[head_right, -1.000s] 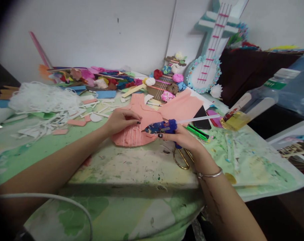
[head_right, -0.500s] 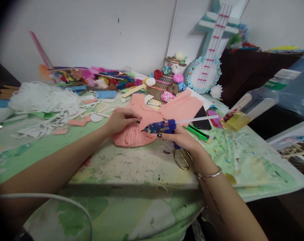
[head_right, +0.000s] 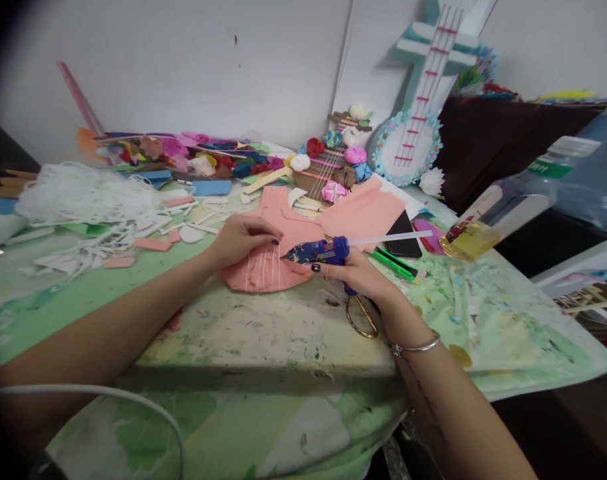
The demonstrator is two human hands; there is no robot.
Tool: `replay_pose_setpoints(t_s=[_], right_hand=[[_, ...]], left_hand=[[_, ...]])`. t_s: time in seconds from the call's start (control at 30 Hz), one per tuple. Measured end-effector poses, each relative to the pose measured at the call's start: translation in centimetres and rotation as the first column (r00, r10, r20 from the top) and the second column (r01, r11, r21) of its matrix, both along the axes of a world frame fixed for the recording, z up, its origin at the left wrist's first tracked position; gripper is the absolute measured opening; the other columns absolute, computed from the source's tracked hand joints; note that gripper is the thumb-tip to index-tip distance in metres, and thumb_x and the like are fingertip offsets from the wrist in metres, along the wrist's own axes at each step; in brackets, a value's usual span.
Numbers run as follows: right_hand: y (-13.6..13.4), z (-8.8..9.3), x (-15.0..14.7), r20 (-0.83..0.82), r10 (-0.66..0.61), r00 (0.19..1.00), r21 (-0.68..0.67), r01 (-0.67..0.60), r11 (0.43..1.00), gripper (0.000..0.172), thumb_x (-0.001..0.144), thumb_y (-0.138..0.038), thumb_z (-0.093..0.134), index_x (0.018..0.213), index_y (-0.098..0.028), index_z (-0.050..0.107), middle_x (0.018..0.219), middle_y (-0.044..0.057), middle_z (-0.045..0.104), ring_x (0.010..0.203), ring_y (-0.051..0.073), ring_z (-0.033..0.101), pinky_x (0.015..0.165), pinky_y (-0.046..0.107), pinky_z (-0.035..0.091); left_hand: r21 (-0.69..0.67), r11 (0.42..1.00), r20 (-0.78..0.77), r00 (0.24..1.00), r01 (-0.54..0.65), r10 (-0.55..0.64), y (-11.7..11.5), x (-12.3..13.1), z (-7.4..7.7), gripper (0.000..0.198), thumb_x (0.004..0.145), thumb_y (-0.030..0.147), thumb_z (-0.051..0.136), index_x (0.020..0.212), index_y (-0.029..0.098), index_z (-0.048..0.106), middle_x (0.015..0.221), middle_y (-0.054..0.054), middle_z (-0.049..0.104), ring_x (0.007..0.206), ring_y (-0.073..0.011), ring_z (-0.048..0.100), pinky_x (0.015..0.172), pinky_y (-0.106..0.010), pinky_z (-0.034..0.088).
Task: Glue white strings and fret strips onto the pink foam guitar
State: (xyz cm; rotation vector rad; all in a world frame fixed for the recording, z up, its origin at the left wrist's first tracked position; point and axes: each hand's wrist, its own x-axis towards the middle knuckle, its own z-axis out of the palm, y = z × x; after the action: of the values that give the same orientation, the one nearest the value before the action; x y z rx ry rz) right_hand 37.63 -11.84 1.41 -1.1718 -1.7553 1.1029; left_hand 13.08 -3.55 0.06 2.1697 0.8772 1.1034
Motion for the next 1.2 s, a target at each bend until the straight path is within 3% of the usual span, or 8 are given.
replay_pose_setpoints(t_s=[0.3, 0.53, 0.87, 1.03, 1.2], right_hand=[[-0.04, 0.18, 0.06, 0.034, 0.059, 0.998, 0.017, -0.06, 0.998, 0.03, 0.071, -0.039, 0.073, 0.093, -0.02, 0.07, 0.067, 0.0, 0.062, 0.076, 0.021, 0.059, 0.069, 0.032, 0.049], [0.06, -0.22, 0.59, 0.037, 0.076, 0.996, 0.002, -0.076, 0.997, 0.041, 0.072, -0.039, 0.072, 0.108, -0.019, 0.067, 0.103, 0.005, 0.069, 0.092, 0.023, 0.062, 0.078, 0.033, 0.049], [-0.09, 0.12, 0.02, 0.03, 0.031, 0.999, 0.032, -0.031, 0.999, 0.031, 0.071, -0.035, 0.072, 0.097, -0.018, 0.068, 0.072, 0.001, 0.063, 0.075, 0.02, 0.059, 0.065, 0.03, 0.048], [-0.14, 0.17, -0.19, -0.005, 0.03, 1.0, 0.032, -0.03, 0.999, 0.027, 0.071, -0.033, 0.071, 0.094, -0.019, 0.069, 0.068, -0.001, 0.06, 0.07, 0.017, 0.056, 0.061, 0.028, 0.046], [-0.06, -0.38, 0.32, -0.027, -0.047, 0.999, 0.001, 0.047, 0.999, 0.03, 0.072, -0.034, 0.072, 0.096, -0.017, 0.069, 0.067, -0.001, 0.06, 0.067, 0.016, 0.055, 0.06, 0.028, 0.044]], left_hand=[[-0.007, 1.0, -0.004, 1.0, -0.006, 0.006, -0.15, -0.02, 0.12, 0.01, 0.076, 0.025, 0.067, 0.078, 0.019, 0.075, 0.082, -0.005, 0.076, 0.079, -0.0175, 0.069, 0.077, -0.03, 0.054], [-0.012, 1.0, -0.008, 1.0, -0.013, 0.013, -0.14, -0.04, 0.2, 0.011, 0.076, 0.024, 0.067, 0.079, 0.018, 0.076, 0.083, -0.005, 0.076, 0.078, -0.0171, 0.069, 0.077, -0.029, 0.053], [-0.024, 1.0, -0.01, 1.0, -0.011, 0.011, -0.11, 0.03, 0.15, 0.01, 0.076, 0.023, 0.067, 0.078, 0.018, 0.075, 0.082, -0.004, 0.076, 0.077, -0.017, 0.069, 0.077, -0.03, 0.053], [-0.028, 0.999, -0.026, 1.0, -0.016, 0.015, -0.28, 0.03, 0.24, 0.011, 0.076, 0.023, 0.067, 0.079, 0.017, 0.075, 0.083, -0.005, 0.076, 0.079, -0.0175, 0.07, 0.078, -0.03, 0.053], [-0.023, 1.0, -0.017, 1.0, -0.02, 0.019, -0.17, 0.04, 0.07, 0.011, 0.075, 0.023, 0.068, 0.079, 0.017, 0.075, 0.085, -0.006, 0.076, 0.081, -0.0181, 0.07, 0.08, -0.031, 0.054]])
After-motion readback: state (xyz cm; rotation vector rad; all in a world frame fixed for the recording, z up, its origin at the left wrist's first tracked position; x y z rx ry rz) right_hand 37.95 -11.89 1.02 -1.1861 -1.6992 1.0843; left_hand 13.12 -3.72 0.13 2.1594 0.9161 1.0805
